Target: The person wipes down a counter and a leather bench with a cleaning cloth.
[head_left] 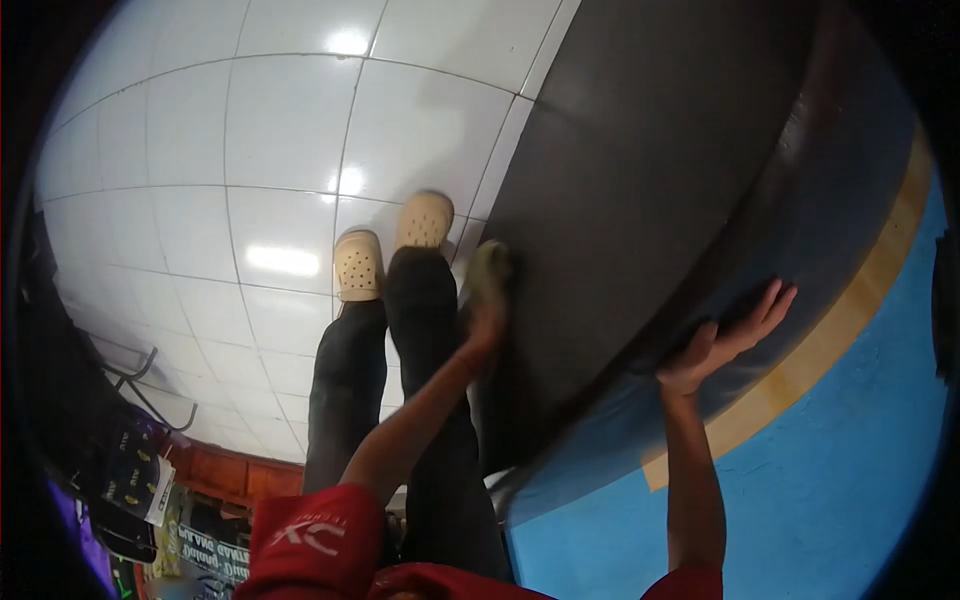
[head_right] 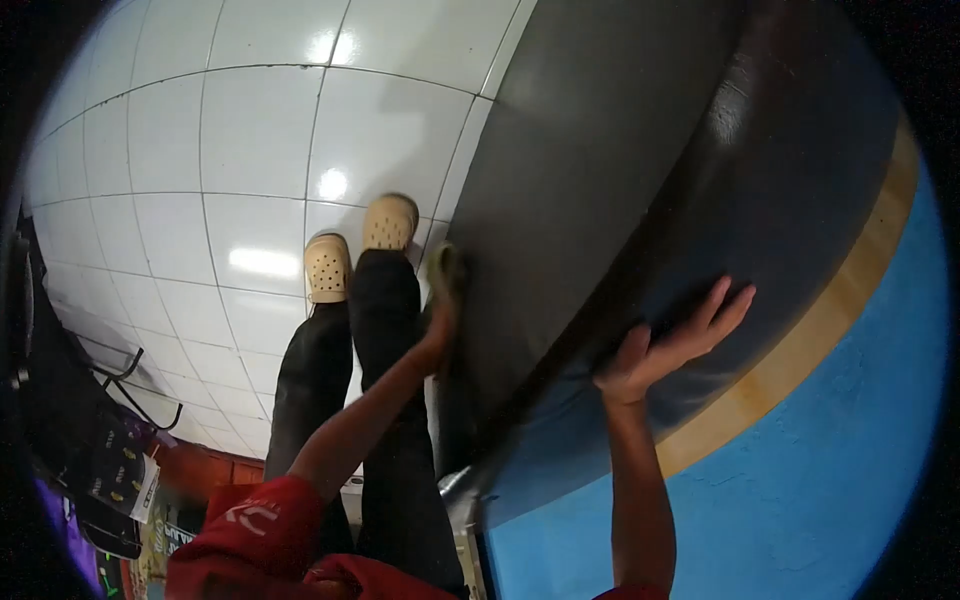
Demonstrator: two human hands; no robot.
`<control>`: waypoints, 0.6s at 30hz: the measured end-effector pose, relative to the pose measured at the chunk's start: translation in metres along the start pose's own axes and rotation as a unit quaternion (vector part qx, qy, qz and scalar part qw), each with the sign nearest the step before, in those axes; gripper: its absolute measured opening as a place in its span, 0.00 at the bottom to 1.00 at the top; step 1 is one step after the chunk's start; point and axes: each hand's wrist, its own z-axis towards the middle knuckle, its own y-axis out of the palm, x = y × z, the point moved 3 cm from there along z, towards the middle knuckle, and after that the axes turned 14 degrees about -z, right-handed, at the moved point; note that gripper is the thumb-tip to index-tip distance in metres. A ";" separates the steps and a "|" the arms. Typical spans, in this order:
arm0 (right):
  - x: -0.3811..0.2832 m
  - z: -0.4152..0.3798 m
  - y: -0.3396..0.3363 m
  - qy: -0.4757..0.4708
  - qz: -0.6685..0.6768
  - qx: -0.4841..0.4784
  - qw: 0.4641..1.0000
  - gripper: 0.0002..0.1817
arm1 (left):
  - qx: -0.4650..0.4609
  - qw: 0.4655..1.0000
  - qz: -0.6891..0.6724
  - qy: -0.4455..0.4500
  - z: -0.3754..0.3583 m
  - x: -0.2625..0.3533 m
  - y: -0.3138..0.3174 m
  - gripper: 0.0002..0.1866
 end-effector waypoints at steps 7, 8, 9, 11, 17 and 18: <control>0.004 -0.004 -0.002 0.009 -0.065 -0.047 0.997 0.47 | -0.082 0.987 -0.041 0.130 0.181 0.141 0.085 0.27; -0.001 -0.002 0.004 0.031 -0.018 -0.009 0.999 0.47 | -0.118 0.976 -0.042 0.179 0.189 0.193 0.118 0.26; 0.000 0.003 0.006 0.052 0.027 0.032 0.998 0.46 | -0.149 0.962 -0.041 0.224 0.188 0.240 0.149 0.25; 0.005 0.004 -0.005 0.023 -0.045 -0.003 0.999 0.46 | -0.141 0.827 0.245 0.485 0.127 0.294 0.185 0.35; 0.005 -0.002 -0.006 0.007 -0.078 -0.034 0.996 0.44 | -0.213 0.945 -0.003 0.250 -0.042 0.238 0.112 0.39; 0.001 0.001 -0.007 -0.017 -0.120 -0.046 0.992 0.43 | -0.182 0.970 -0.004 0.161 -0.032 0.166 0.081 0.35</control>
